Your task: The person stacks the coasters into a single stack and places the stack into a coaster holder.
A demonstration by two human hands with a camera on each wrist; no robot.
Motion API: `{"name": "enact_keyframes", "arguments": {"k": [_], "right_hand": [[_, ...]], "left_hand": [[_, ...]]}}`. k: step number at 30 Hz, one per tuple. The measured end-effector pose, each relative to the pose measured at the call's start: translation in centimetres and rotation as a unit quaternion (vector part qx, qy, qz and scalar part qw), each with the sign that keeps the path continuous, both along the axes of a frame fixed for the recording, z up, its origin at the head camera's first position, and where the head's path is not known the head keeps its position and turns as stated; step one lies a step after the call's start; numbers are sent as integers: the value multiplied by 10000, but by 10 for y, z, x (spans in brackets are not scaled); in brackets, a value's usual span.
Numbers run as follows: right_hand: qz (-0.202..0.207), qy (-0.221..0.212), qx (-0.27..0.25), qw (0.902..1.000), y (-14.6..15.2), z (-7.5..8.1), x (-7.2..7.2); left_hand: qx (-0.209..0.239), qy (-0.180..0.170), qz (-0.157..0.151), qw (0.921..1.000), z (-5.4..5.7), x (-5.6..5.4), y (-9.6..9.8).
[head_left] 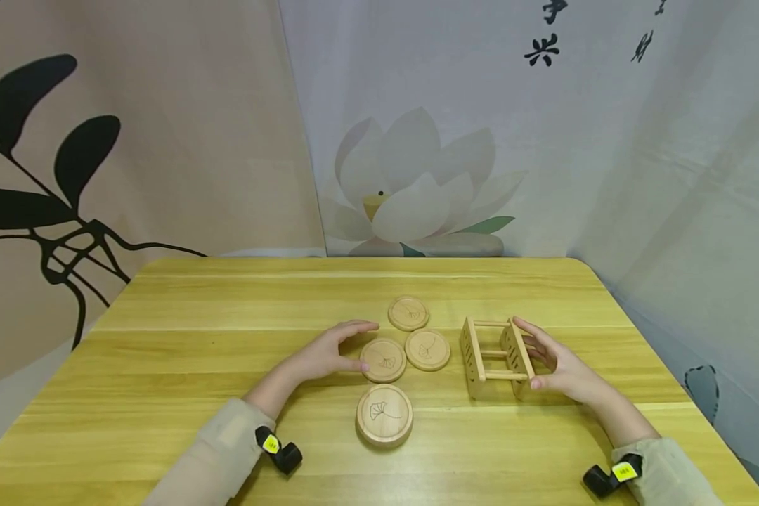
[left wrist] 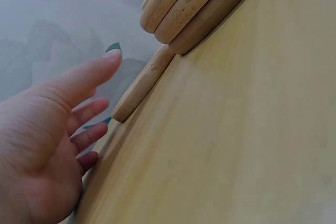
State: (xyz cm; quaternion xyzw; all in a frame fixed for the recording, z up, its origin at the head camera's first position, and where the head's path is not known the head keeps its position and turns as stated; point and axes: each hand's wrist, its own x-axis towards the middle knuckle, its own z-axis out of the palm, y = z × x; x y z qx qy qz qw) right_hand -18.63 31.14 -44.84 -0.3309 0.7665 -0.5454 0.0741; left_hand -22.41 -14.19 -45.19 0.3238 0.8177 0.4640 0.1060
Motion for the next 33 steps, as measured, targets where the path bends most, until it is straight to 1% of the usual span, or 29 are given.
{"name": "enact_keyframes", "arguments": {"k": [5,15,22,29,33], "right_hand": [[24,4,-17,10000,0,-1,-1],[-9,-10,-5,10000,-1,0,-1],[-55,-19,12,10000,-2,3,2],[-12,15,-53,10000,-5,7,4],[-44,-2,-23,10000,-3,4,2]], "left_hand": [[-149,53,-219,9996,0,-3,0],[-650,43,-361,9972,4,-6,1],[-747,190,-486,9958,5,-6,2],[-893,182,-468,9947,6,-7,3],[-1000,127,-463,9938,7,-7,3]]}}
